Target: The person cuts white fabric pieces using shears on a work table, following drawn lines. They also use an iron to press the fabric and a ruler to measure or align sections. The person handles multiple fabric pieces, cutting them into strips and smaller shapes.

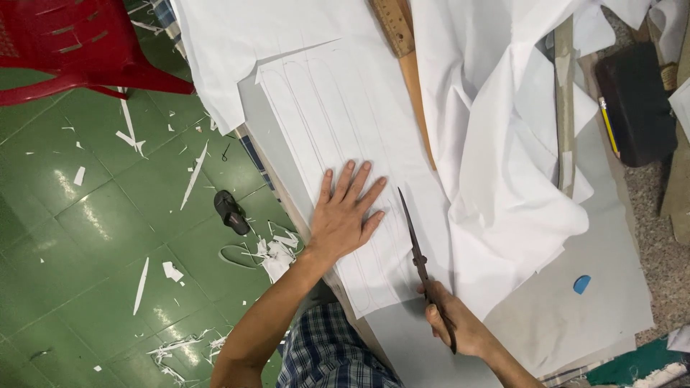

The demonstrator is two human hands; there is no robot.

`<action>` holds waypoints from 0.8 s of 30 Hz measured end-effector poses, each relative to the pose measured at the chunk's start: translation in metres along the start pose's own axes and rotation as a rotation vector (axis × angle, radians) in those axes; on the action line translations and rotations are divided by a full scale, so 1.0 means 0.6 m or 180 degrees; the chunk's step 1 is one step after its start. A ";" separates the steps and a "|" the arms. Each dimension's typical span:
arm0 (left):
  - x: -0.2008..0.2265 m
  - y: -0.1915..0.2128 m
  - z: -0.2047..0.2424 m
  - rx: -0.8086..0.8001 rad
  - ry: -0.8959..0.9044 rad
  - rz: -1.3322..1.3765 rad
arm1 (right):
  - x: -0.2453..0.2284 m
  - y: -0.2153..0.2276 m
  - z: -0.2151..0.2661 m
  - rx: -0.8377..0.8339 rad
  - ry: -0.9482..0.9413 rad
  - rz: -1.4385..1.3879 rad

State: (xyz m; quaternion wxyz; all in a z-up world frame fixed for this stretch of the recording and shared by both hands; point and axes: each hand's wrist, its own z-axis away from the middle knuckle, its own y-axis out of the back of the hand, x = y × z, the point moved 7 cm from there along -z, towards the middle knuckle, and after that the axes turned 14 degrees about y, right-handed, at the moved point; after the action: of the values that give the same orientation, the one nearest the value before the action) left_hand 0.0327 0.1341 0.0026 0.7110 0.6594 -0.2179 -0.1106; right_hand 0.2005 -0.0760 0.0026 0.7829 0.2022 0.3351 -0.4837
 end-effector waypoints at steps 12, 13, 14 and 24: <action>-0.008 0.009 -0.013 0.0182 -0.0107 0.0316 | -0.001 0.017 0.018 -0.0270 -0.0155 -0.0069; -0.019 0.016 -0.033 0.0200 -0.0107 0.0307 | -0.008 0.021 0.009 -0.0266 -0.0138 -0.0058; -0.027 0.023 -0.050 0.0252 -0.0150 0.0225 | -0.019 0.023 -0.001 -0.0244 0.0014 -0.0114; -0.063 0.018 -0.104 0.0102 -0.0178 0.0037 | -0.079 0.045 -0.071 -0.0097 -0.0042 0.0114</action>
State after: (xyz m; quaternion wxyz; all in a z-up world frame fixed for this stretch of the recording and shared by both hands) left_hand 0.0266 0.2072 0.0051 0.6946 0.6661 -0.2432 -0.1213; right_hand 0.1960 -0.0074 0.0069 0.7966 0.1930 0.3336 -0.4657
